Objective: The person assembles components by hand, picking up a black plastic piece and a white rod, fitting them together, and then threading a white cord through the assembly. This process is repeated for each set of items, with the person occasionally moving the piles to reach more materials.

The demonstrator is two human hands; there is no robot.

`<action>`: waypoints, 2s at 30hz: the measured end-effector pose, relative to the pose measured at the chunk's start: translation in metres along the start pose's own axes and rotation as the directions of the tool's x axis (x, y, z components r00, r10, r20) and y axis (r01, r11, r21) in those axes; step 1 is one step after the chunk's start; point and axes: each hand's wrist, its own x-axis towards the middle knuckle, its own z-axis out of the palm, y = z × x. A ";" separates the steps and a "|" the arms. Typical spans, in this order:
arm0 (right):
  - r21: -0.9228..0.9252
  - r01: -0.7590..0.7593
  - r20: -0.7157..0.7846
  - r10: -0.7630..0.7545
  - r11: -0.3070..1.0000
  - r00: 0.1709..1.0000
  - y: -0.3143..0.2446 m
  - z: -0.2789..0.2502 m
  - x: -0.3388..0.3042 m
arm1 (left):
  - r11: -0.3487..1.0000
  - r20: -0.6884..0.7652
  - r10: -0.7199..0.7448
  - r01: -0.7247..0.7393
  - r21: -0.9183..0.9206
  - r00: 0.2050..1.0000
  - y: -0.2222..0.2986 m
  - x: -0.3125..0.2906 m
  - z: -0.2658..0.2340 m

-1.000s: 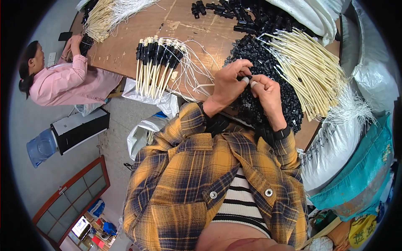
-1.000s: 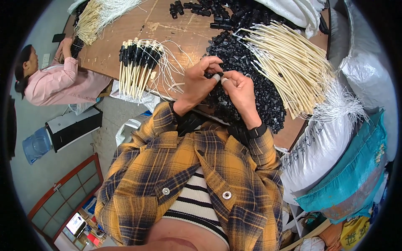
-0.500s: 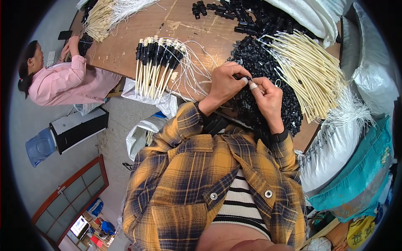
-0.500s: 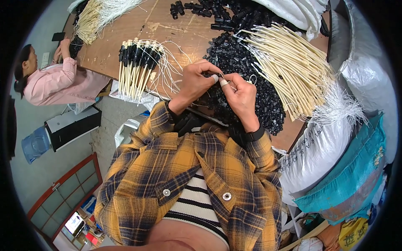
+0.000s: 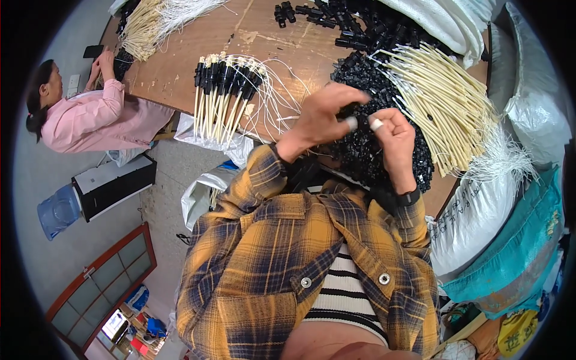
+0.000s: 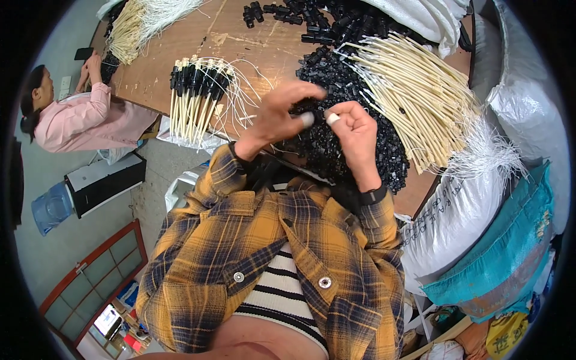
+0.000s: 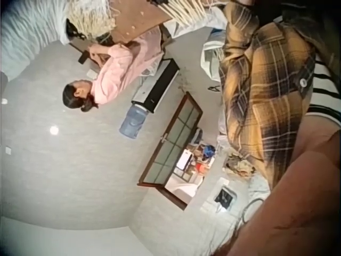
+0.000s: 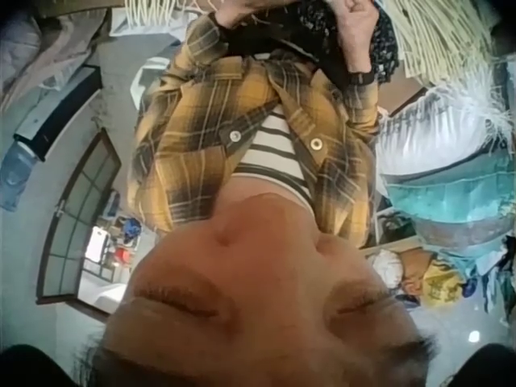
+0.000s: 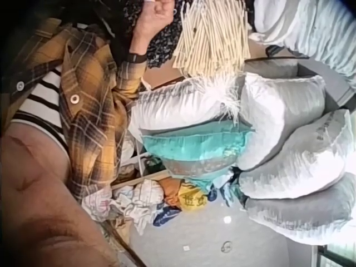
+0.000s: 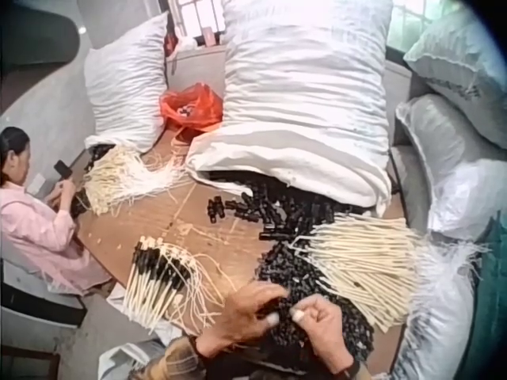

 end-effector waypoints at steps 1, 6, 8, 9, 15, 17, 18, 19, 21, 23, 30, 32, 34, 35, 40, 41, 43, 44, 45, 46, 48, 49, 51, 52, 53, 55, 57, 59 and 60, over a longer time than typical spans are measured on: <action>0.189 -0.071 0.037 0.065 0.979 0.997 -0.004 -0.004 -0.001 | 0.993 0.121 -0.004 0.018 -0.119 0.993 0.012 0.000 -0.002; 0.351 -0.136 0.177 0.077 0.926 0.981 -0.016 -0.015 0.000 | 0.993 0.403 -0.105 0.121 -0.013 0.909 0.010 -0.002 -0.002; -0.031 0.135 0.135 -0.130 0.990 0.982 -0.015 -0.011 -0.002 | 0.991 0.402 -0.097 0.125 -0.043 0.911 0.004 -0.001 -0.006; -0.405 0.379 0.183 -0.332 0.832 0.925 -0.015 -0.008 -0.002 | 0.990 0.396 -0.090 0.127 -0.068 0.914 0.000 -0.001 -0.008; -0.667 0.362 0.246 -0.266 0.651 0.932 -0.023 0.005 -0.008 | 0.991 0.241 -0.059 0.027 0.135 0.969 0.004 -0.012 -0.004; -0.520 0.069 0.081 -0.031 0.852 0.996 -0.015 0.004 -0.002 | 0.944 0.342 0.000 -0.113 0.311 0.940 0.022 -0.007 -0.009; -0.463 0.001 0.105 0.054 0.886 0.993 -0.018 0.006 0.001 | 0.885 0.354 0.071 -0.223 0.409 0.932 0.021 -0.006 -0.012; -0.457 0.012 0.127 0.052 0.890 0.991 -0.015 0.013 0.002 | 0.879 0.345 0.058 -0.212 0.428 0.937 0.019 -0.006 -0.017; -0.535 0.191 0.110 -0.157 0.823 0.982 -0.007 0.026 -0.001 | 0.880 0.269 0.114 -0.223 0.420 0.956 0.017 -0.007 -0.028; -0.594 0.257 0.146 -0.212 0.763 0.966 -0.017 0.037 -0.004 | 0.883 0.203 0.099 -0.180 0.434 0.974 0.010 -0.008 -0.043; -0.706 0.541 0.229 -0.576 0.457 0.785 -0.042 0.037 0.005 | 0.640 -0.309 0.211 0.108 0.761 0.927 -0.061 -0.019 -0.149; -0.656 0.654 0.485 -0.453 0.377 0.748 -0.029 0.044 0.004 | 0.497 -0.369 0.148 0.254 0.830 0.917 -0.072 -0.028 -0.166; -0.694 0.609 0.538 -0.286 0.384 0.793 -0.024 0.044 -0.001 | 0.438 -0.376 0.171 0.272 0.857 0.911 -0.070 -0.015 -0.157; -0.716 0.589 0.517 -0.283 0.375 0.808 -0.022 0.035 0.002 | 0.550 -0.395 0.156 0.253 0.796 0.905 -0.068 -0.009 -0.145; -0.913 0.236 0.110 -0.357 0.332 0.928 -0.032 -0.038 0.008 | 0.947 0.006 0.169 -0.164 0.275 0.986 -0.054 0.036 -0.063; -0.949 0.164 0.057 -0.365 0.270 0.929 -0.036 -0.054 0.007 | 0.963 0.126 0.188 -0.208 0.173 0.974 -0.049 0.050 -0.046; -0.969 0.078 -0.016 -0.376 0.233 0.926 -0.042 -0.083 0.003 | 0.976 0.162 0.156 -0.177 0.125 0.974 -0.054 0.068 -0.012; -0.977 0.021 -0.063 -0.386 0.211 0.920 -0.045 -0.094 -0.001 | 0.965 0.261 0.067 -0.130 0.228 0.963 -0.058 0.077 -0.003; -0.979 -0.005 -0.086 -0.391 0.202 0.916 -0.047 -0.101 -0.006 | 0.935 0.350 -0.030 -0.097 0.340 0.936 -0.064 0.085 0.005; -0.988 -0.013 -0.070 -0.366 0.157 0.928 -0.047 -0.105 -0.009 | 0.922 0.346 -0.046 -0.093 0.377 0.937 -0.073 0.088 0.012; -0.995 -0.003 -0.034 -0.316 0.096 0.948 -0.039 -0.113 -0.011 | 0.918 0.379 -0.099 -0.062 0.392 0.920 -0.083 0.089 0.018; -0.995 -0.014 -0.045 -0.317 0.098 0.947 -0.032 -0.116 -0.011 | 0.905 0.397 -0.166 -0.020 0.425 0.903 -0.085 0.089 0.017; -0.997 0.035 0.017 -0.262 0.064 0.965 -0.022 -0.115 -0.007 | 0.917 0.435 -0.138 -0.051 0.395 0.890 -0.089 0.088 0.013; -0.985 0.103 0.056 -0.318 0.135 0.946 -0.021 -0.112 -0.007 | 0.910 0.384 0.014 -0.172 0.379 0.923 -0.087 0.083 0.009; -0.984 0.107 0.058 -0.318 0.141 0.946 -0.024 -0.109 -0.006 | 0.882 0.328 0.167 -0.290 0.371 0.930 -0.085 0.079 0.006; -0.994 0.111 0.110 -0.364 -0.019 0.925 -0.030 -0.103 -0.005 | 0.866 0.310 0.217 -0.329 0.376 0.926 -0.075 0.074 -0.003; -0.995 0.100 0.098 -0.304 -0.008 0.948 -0.026 -0.107 -0.001 | 0.982 0.356 -0.145 0.091 0.167 0.923 -0.062 0.064 -0.014; -0.981 0.196 0.189 -0.350 -0.015 0.918 -0.028 -0.105 0.001 | 0.993 0.308 -0.112 0.094 0.072 0.945 -0.066 0.051 -0.017; -0.966 0.259 0.233 -0.426 0.003 0.874 -0.028 -0.102 0.002 | 0.993 0.290 -0.113 0.114 0.013 0.950 -0.063 0.045 -0.019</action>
